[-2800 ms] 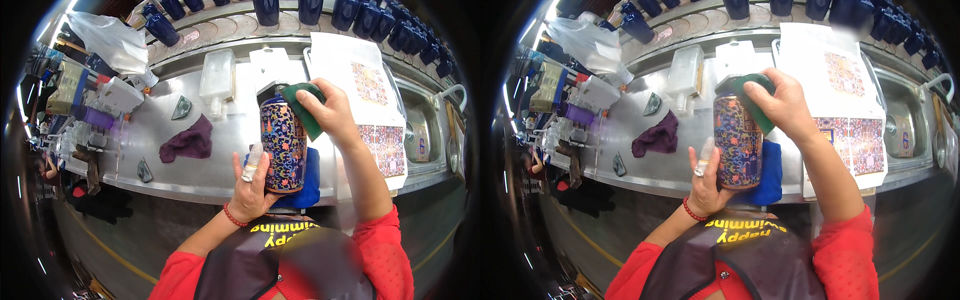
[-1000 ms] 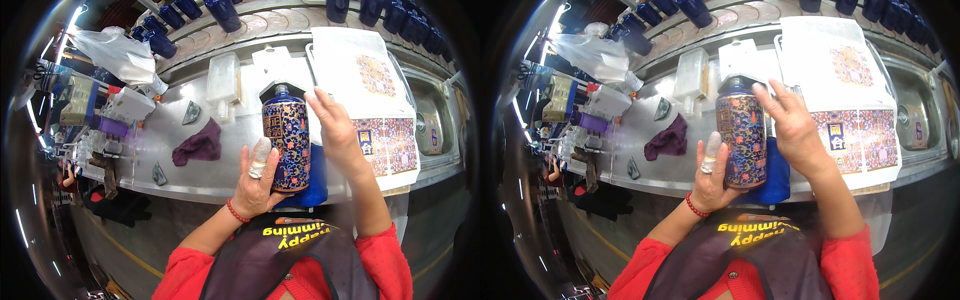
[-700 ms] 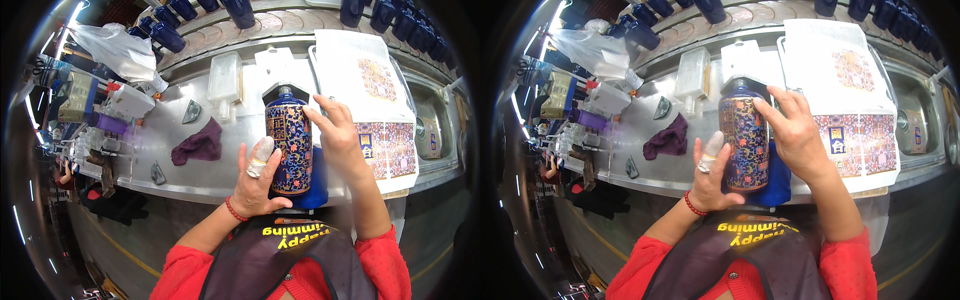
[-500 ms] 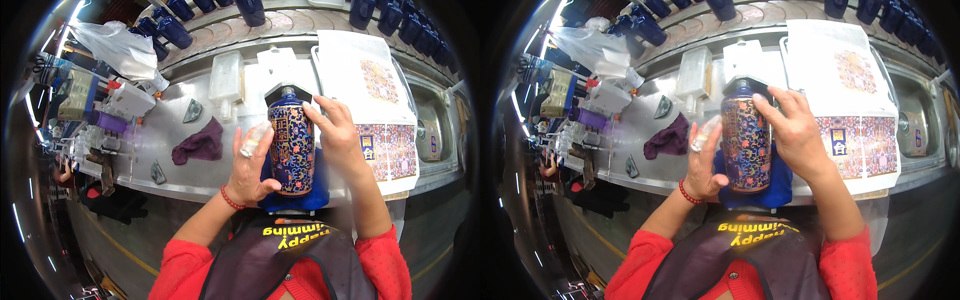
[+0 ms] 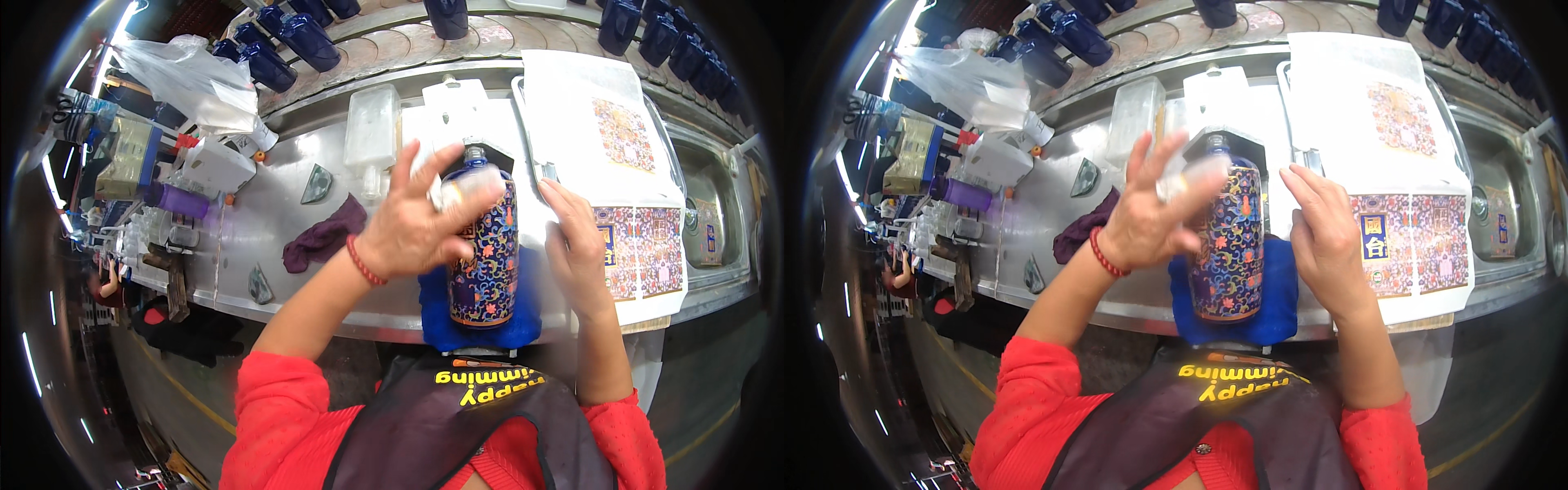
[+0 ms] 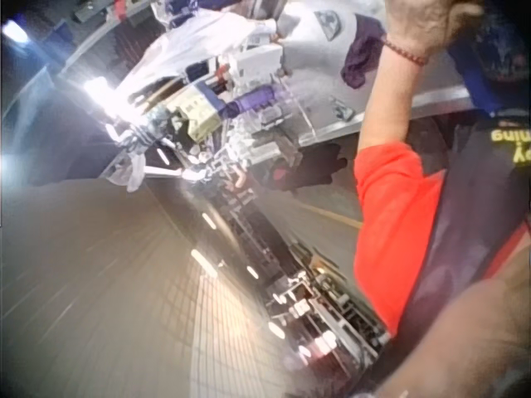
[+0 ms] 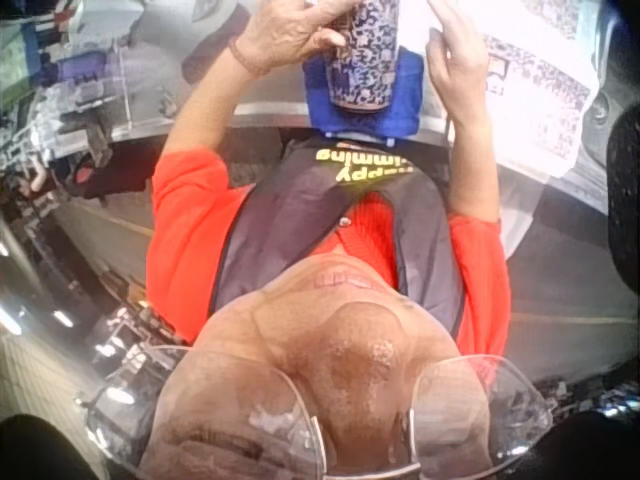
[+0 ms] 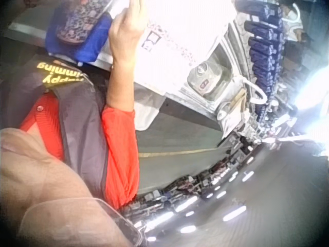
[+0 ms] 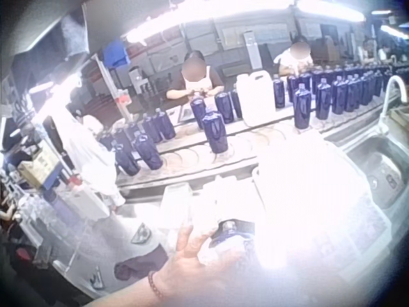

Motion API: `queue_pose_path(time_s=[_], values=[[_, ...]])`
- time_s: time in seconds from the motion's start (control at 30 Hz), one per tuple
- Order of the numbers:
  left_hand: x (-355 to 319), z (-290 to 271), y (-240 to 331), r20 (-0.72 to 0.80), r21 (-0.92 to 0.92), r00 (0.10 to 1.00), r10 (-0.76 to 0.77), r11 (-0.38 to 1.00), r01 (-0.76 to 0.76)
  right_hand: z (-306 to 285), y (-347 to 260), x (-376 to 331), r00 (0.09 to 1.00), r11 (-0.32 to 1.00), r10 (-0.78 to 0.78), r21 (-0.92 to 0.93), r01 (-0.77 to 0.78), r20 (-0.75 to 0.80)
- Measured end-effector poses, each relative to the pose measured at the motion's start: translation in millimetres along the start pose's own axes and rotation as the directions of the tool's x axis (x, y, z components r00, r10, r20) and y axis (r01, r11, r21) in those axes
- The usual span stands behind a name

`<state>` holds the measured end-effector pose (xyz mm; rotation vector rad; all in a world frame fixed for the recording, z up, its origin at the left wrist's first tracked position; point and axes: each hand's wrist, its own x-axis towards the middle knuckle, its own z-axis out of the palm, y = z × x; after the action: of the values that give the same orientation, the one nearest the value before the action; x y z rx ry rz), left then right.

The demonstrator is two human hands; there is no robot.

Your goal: The person applies a decorative sticker to a blue bottle, smoothing it with a green card and fingers. They rotate the bottle to align the sticker, then apply a second sticker to another side, smoothing both to remove air bubbles.

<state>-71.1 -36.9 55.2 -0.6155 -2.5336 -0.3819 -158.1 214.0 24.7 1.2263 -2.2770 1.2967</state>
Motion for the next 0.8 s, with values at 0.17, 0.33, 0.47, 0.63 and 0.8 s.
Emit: queue_pose_path(time_s=[0.17,0.33,0.47,0.63,0.8], values=[[3,2,-6,0.036,-0.015,0.999,0.027,1.0,-0.027,-2,6,-4,1.0,0.999,0.01,0.038,-0.01,0.002],[12,7,-24,0.018,-0.172,1.0,-0.011,0.985,0.014,0,0,1,0.989,0.975,0.134,0.186,-0.122,-0.056],[13,11,-24,-0.053,-0.216,0.994,-0.1,0.972,0.086,5,-12,28,0.894,0.769,0.448,0.513,-0.381,-0.008],[-4,17,-15,-0.069,-0.203,0.972,-0.222,0.958,0.204,13,-3,65,0.943,0.823,0.272,0.461,-0.332,0.192],[-32,10,35,-0.191,-0.263,0.914,-0.359,0.915,0.305,15,9,50,0.787,0.538,0.592,0.643,-0.545,0.172]])
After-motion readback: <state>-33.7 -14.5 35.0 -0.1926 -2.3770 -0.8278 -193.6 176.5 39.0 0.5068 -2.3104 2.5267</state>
